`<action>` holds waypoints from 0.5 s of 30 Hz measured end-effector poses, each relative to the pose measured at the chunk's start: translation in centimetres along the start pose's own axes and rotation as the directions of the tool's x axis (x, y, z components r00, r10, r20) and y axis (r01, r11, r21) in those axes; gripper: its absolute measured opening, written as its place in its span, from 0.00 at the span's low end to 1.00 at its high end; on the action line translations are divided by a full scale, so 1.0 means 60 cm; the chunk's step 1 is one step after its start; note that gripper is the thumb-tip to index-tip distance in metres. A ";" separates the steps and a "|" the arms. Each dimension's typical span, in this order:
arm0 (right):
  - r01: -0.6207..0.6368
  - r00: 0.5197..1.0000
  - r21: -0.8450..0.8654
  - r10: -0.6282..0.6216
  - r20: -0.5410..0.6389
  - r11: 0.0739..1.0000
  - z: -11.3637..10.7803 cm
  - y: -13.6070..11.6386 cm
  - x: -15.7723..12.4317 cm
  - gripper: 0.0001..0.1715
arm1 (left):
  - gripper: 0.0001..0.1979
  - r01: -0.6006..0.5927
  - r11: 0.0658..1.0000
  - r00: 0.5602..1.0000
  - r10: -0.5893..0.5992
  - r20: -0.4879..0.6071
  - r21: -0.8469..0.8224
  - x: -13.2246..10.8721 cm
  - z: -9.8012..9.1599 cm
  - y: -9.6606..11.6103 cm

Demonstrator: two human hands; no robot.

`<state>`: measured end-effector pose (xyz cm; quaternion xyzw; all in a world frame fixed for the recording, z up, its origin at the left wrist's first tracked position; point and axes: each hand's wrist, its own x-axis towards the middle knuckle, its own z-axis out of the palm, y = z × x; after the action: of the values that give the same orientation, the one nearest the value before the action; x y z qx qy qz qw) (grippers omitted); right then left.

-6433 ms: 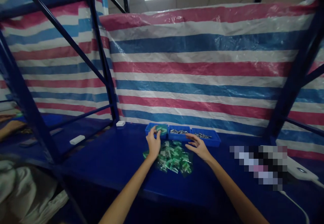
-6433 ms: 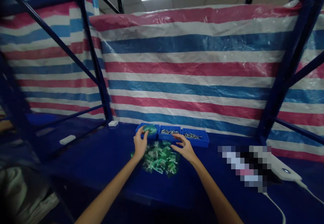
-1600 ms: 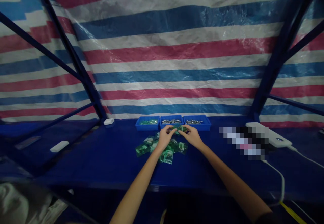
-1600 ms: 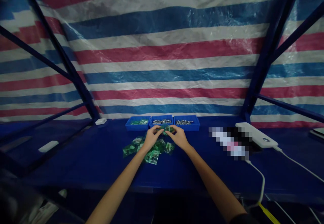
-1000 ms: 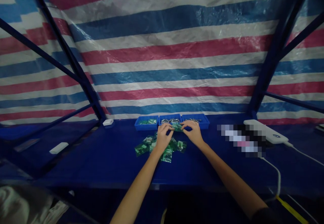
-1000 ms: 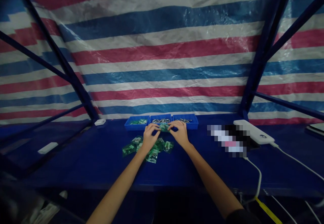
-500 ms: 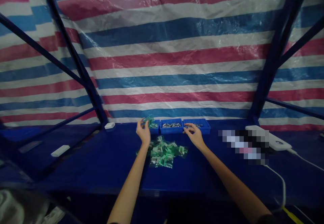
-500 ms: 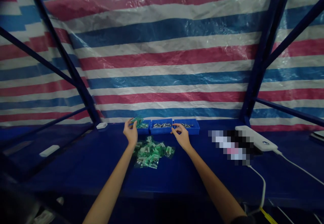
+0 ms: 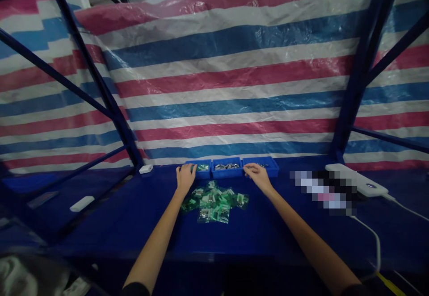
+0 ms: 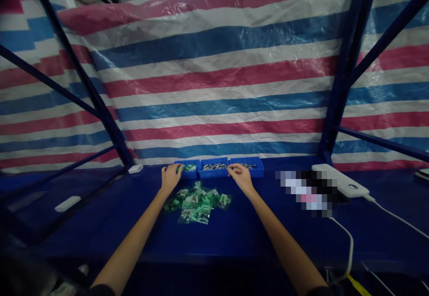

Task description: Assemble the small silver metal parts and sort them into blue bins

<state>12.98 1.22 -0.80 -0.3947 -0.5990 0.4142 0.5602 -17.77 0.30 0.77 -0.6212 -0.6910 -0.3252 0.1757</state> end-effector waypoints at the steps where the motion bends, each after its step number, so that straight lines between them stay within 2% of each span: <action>1: 0.004 0.995 -0.036 -0.001 0.100 0.999 0.002 -0.001 -0.004 0.24 | 0.15 -0.012 1.000 0.999 0.011 0.044 0.009 -0.006 -0.003 0.008; 3: 0.023 0.949 -0.126 0.018 0.315 0.992 0.003 -0.003 -0.013 0.24 | 0.17 -0.029 0.999 0.998 0.027 0.062 0.021 -0.025 -0.012 0.023; 5: 0.056 0.867 -0.239 0.072 0.493 0.969 0.002 -0.002 -0.021 0.26 | 0.20 -0.109 0.994 0.992 0.109 0.056 0.003 -0.055 -0.027 0.040; 7: 0.110 0.797 -0.353 0.130 0.589 0.929 -0.004 0.001 -0.027 0.33 | 0.22 -0.225 0.972 0.962 0.232 0.146 -0.066 -0.095 -0.043 0.056; 8: 0.143 0.778 -0.404 0.150 0.611 0.904 -0.008 0.003 -0.029 0.37 | 0.23 -0.260 0.959 0.935 0.278 0.220 -0.108 -0.116 -0.050 0.063; 10: 0.203 0.768 -0.488 0.172 0.617 0.849 -0.015 0.007 -0.031 0.44 | 0.26 -0.274 0.945 0.869 0.323 0.375 -0.179 -0.155 -0.061 0.077; 12: 0.223 0.788 -0.561 0.191 0.585 0.797 -0.022 0.008 -0.032 0.44 | 0.28 -0.273 0.940 0.808 0.338 0.482 -0.203 -0.184 -0.064 0.090; 13: 0.220 0.804 -0.594 0.201 0.559 0.773 -0.024 0.008 -0.032 0.41 | 0.29 -0.267 0.943 0.791 0.333 0.513 -0.199 -0.194 -0.064 0.097; 15: 0.207 0.844 -0.650 0.203 0.497 0.732 -0.027 0.006 -0.033 0.34 | 0.31 -0.248 0.953 0.785 0.302 0.541 -0.173 -0.205 -0.060 0.113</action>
<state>14.69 -0.42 -1.81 -0.4391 -0.8403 0.2578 0.1859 -9.72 -11.16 -3.04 -0.7905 -0.5981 -0.1307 -0.0185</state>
